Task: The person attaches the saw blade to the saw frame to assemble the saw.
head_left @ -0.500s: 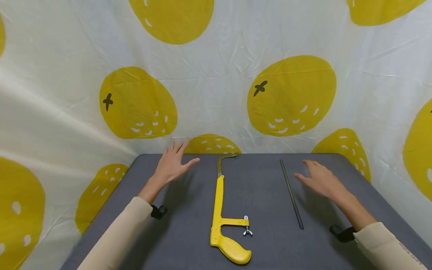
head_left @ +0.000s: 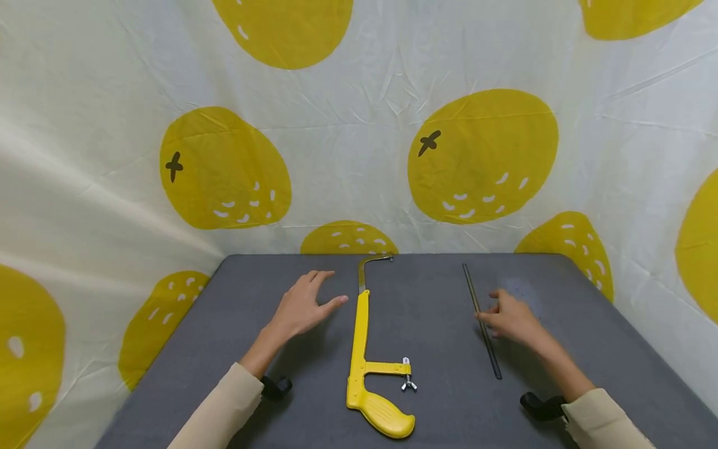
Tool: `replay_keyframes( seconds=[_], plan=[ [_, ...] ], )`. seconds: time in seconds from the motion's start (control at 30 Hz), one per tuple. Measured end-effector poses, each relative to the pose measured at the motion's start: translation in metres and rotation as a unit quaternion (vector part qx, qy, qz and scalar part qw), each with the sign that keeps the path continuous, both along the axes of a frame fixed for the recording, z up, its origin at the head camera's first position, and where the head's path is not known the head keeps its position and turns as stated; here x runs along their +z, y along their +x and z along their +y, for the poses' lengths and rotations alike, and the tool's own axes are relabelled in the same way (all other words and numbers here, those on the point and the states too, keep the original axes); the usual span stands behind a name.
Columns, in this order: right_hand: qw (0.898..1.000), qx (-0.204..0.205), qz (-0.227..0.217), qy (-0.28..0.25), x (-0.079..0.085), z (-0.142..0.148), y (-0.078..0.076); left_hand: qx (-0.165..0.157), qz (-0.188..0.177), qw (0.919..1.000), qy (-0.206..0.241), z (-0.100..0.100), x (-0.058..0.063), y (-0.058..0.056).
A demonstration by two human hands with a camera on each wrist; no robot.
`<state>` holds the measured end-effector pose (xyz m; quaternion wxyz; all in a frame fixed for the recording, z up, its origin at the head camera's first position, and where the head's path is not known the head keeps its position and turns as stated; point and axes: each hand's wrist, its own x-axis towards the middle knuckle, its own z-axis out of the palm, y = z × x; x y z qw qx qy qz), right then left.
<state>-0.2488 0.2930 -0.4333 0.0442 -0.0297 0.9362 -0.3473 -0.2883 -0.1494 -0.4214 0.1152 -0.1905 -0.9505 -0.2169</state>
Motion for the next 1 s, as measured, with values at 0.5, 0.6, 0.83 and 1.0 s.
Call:
replay_keyframes(
  seconds=[0.5,0.6,0.83,1.0],
  plan=[
    [0.997,-0.043,-0.031,0.047,-0.008,-0.010,-0.005,-0.159,-0.120,0.9798,-0.004,0.043,-0.011,0.036],
    [0.997,-0.043,-0.023,0.064,-0.006,-0.013,-0.007,-0.171,-0.145,0.9745,-0.017,0.049,-0.011,0.038],
    [0.996,-0.041,-0.058,0.056,-0.007,-0.014,-0.006,-0.181,-0.166,0.9684,-0.042,0.059,-0.013,0.043],
    [0.996,-0.039,-0.078,-0.005,-0.009,-0.012,-0.007,-0.193,-0.160,0.9657,-0.065,0.064,-0.015,0.047]
  ],
)
